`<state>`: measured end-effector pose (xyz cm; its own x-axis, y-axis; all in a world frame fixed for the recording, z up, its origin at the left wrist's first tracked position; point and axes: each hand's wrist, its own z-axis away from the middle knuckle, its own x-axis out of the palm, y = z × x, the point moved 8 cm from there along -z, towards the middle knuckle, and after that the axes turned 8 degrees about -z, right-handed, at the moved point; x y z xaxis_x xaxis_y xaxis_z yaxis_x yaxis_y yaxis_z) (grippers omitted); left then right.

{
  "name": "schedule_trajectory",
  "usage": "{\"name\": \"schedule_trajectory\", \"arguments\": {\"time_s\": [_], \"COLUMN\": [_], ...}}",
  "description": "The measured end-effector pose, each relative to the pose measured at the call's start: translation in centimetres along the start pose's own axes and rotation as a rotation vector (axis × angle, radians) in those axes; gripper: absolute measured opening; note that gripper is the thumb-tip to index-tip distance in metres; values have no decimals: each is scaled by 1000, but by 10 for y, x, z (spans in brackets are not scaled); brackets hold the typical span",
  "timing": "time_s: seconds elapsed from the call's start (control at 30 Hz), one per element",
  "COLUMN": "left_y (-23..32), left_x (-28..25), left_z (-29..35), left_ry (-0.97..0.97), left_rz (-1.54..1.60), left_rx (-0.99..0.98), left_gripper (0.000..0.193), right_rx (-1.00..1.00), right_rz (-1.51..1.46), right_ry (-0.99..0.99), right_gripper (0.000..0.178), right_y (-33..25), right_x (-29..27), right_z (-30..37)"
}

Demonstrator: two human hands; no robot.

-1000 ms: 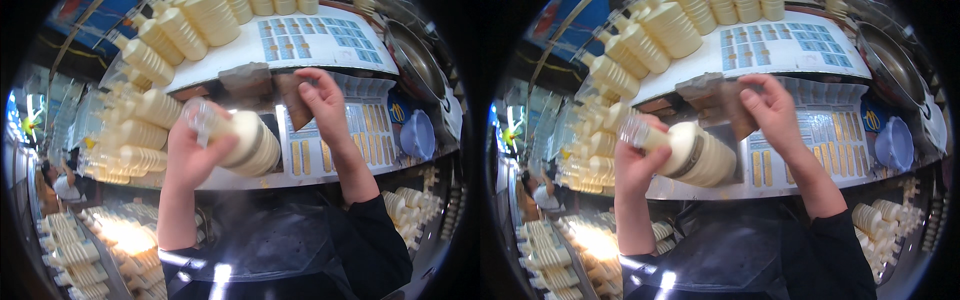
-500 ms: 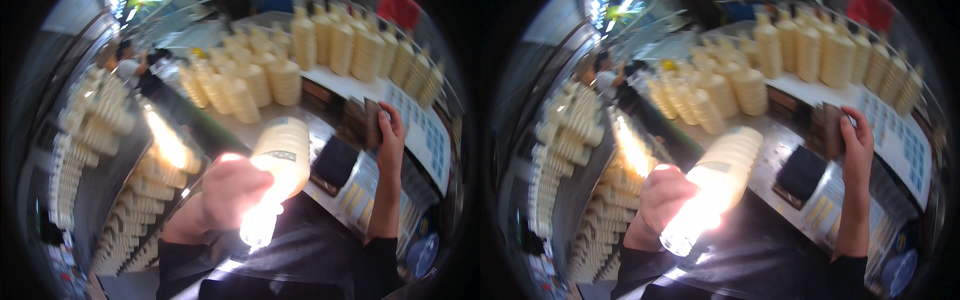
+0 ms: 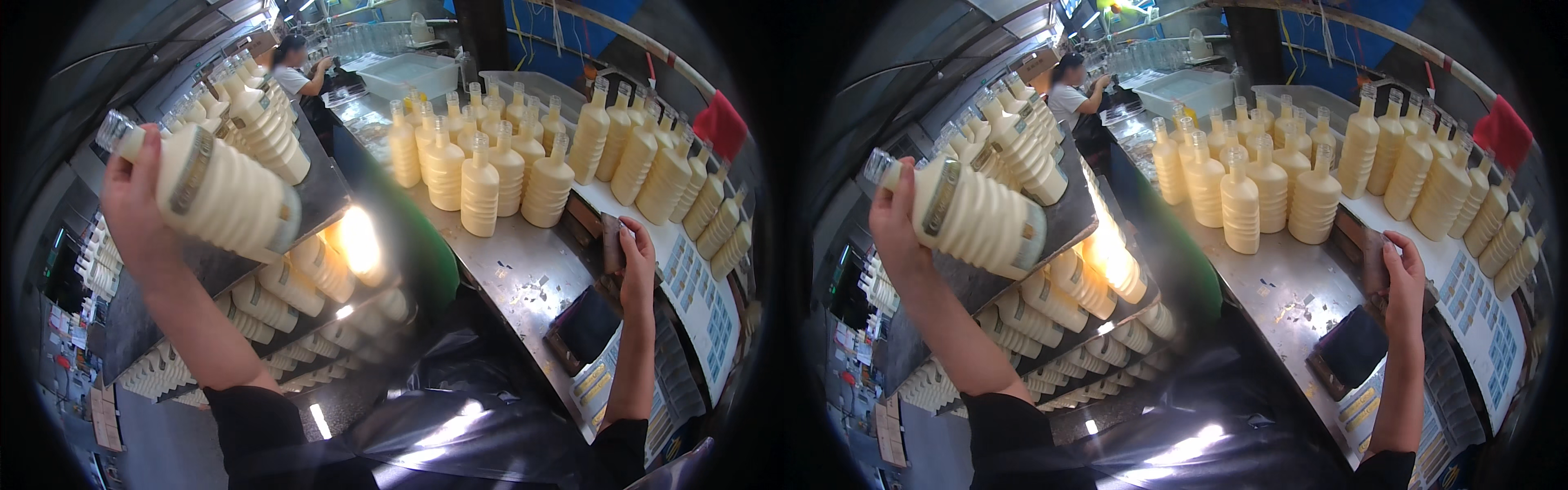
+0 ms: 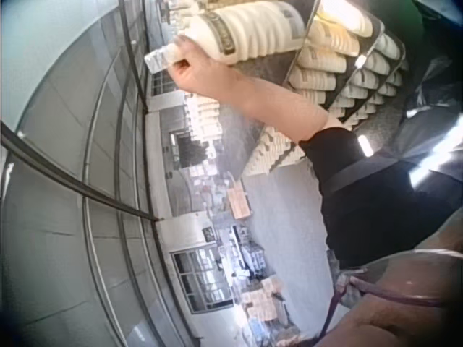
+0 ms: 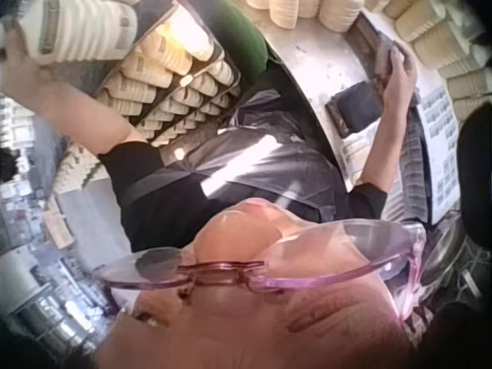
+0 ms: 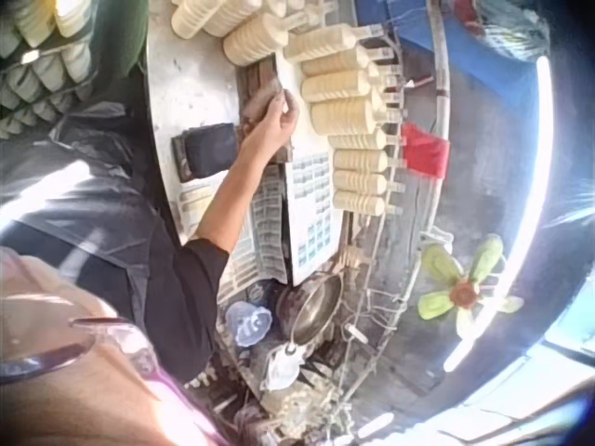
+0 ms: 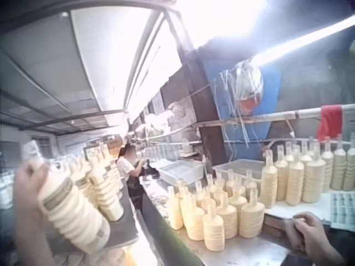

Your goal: The person repeatedly picks up white plastic bottles, applies rectangular labels to their sides using a small tool, and places them back on the counter. The process is repeated for multiple bottles in a continuous sequence.

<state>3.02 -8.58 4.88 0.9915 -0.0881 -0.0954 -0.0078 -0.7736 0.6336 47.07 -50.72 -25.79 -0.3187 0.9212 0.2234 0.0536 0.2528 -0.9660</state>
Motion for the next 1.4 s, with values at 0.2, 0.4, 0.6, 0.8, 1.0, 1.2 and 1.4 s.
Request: {"name": "schedule_trajectory", "arguments": {"time_s": [0.2, 0.4, 0.6, 0.8, 1.0, 1.2, 1.4], "left_y": [-69, -111, -118, -125, -165, -173, -248], "left_x": [-43, -40, -73, -104, -113, -92, -65], "left_z": [-74, -86, -98, -105, -124, -131, -163], "left_ry": [2, -42, -65, 36, 41, 136, 2], "left_rz": [-236, -285, -220, -598, -695, -941, -867], "left_rx": [-38, -133, -209, -159, -110, -43, -10], "left_gripper": [31, 35, 36, 38, 47, 53, 59], "right_rx": [46, 100, 93, 112, 126, 124, 112], "right_rz": [130, 186, 218, 225, 221, 277, 349], "right_ry": [44, 51, 19, 37, 2, 68, 164], "right_gripper": [29, 28, 27, 25, 24, 25, 27], "right_y": [27, 43, 40, 45, 51, 43, 29], "right_x": [-13, -21, -14, -12, -11, -24, -55], "right_z": [-14, -24, -24, -28, -33, -22, -7]}}
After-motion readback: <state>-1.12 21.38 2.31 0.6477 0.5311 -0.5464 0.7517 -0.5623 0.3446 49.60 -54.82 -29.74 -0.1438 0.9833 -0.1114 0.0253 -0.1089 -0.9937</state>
